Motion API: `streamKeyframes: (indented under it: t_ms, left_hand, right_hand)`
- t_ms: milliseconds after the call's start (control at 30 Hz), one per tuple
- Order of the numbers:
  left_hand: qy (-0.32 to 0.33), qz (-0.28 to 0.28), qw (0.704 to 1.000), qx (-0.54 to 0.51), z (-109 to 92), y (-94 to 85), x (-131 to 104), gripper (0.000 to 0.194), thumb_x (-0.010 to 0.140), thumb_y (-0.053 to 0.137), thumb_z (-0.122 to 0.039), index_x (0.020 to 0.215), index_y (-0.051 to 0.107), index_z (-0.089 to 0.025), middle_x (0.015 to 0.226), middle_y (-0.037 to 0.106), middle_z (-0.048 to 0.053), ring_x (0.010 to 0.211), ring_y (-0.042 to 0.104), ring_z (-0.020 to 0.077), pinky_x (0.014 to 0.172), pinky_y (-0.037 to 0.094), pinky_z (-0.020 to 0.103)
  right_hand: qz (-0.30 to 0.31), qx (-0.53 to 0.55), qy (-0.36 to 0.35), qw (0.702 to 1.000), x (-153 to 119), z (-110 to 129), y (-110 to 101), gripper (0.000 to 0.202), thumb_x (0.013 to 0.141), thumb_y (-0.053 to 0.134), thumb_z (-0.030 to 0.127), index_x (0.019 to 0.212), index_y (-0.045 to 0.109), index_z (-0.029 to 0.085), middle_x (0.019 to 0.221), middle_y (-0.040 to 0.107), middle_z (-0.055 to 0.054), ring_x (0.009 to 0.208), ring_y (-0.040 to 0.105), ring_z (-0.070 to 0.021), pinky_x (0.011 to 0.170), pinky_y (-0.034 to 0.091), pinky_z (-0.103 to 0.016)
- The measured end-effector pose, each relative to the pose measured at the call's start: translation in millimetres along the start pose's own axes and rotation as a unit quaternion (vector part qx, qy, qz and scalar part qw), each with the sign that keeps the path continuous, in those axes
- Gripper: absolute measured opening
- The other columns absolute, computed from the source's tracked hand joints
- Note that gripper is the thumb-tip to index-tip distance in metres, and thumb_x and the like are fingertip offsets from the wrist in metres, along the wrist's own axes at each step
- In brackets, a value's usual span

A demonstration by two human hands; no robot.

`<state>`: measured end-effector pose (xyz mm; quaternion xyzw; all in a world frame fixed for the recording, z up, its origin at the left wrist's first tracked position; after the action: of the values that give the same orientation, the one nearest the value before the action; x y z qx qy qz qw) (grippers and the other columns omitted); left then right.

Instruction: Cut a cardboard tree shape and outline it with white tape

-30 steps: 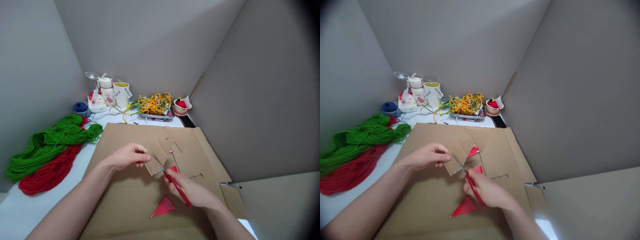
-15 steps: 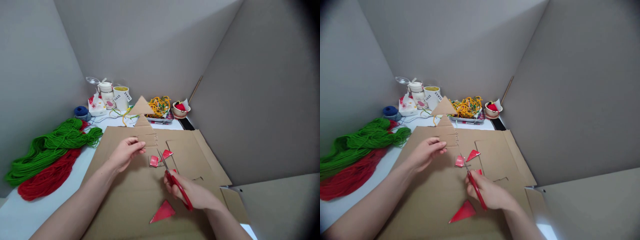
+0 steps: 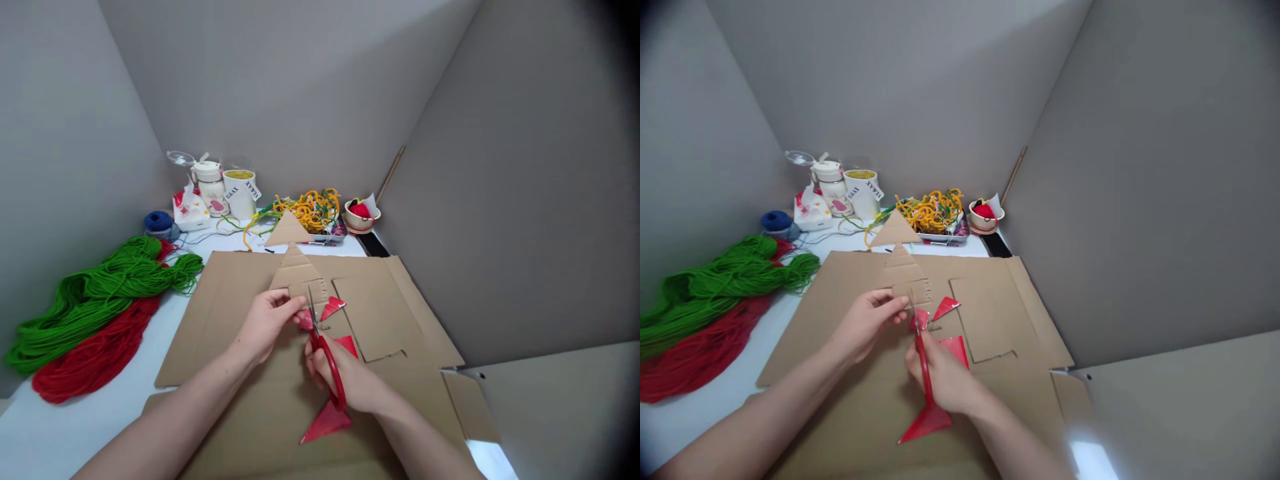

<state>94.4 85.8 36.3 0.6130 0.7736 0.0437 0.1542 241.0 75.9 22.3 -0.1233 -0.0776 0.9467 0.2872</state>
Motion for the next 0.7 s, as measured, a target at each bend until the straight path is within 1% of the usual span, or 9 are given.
streamKeyframes:
  t_ms: [167,333,533,700]
  left_hand:
    - [-0.001,-0.005,1.000,0.024,-0.1,1.5,-2.2,0.023,0.068,0.073,-0.032,0.059,0.061,-0.015,0.053,0.062,-0.001,0.051,0.055,0.0100,0.054,0.040,0.021]
    - [-0.005,0.002,1.000,0.030,-0.8,2.9,-2.5,0.023,0.069,0.072,-0.032,0.058,0.061,-0.015,0.053,0.063,0.000,0.052,0.056,0.0105,0.055,0.040,0.022]
    - [-0.015,0.006,1.000,0.020,1.3,2.9,-2.0,0.023,0.069,0.072,-0.032,0.057,0.061,-0.015,0.053,0.063,-0.001,0.051,0.055,0.0099,0.054,0.040,0.021]
    - [-0.014,0.002,1.000,0.024,2.5,2.0,-1.7,0.025,0.069,0.072,-0.033,0.057,0.060,-0.015,0.053,0.062,-0.001,0.051,0.054,0.0096,0.054,0.040,0.021]
  right_hand:
    - [-0.005,0.003,-0.005,1.000,0.2,-6.6,0.9,0.049,0.089,0.025,0.064,0.092,0.045,0.020,0.066,0.043,0.003,0.055,0.035,-0.0112,0.051,0.033,-0.024]
    - [-0.033,0.003,-0.004,0.999,-0.5,-8.1,0.3,0.044,0.090,0.029,0.062,0.084,0.043,0.021,0.065,0.040,0.003,0.055,0.034,-0.0111,0.051,0.034,-0.024]
    - [-0.030,-0.027,-0.001,0.999,-1.1,-2.8,-0.2,0.052,0.088,0.021,0.067,0.075,0.040,0.021,0.065,0.042,0.002,0.056,0.036,-0.0114,0.051,0.035,-0.024]
    - [-0.044,-0.019,0.013,0.999,-1.9,-7.6,1.0,0.053,0.087,0.022,0.069,0.076,0.041,0.021,0.063,0.039,0.003,0.054,0.035,-0.0100,0.049,0.032,-0.023]
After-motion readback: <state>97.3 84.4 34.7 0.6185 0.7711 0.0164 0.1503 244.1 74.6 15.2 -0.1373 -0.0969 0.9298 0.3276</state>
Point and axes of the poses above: each hand's wrist, its own x-axis towards the middle knuckle, its own y-axis out of the palm, z = x × y, the point moved 4 cm from there along x, towards the middle knuckle
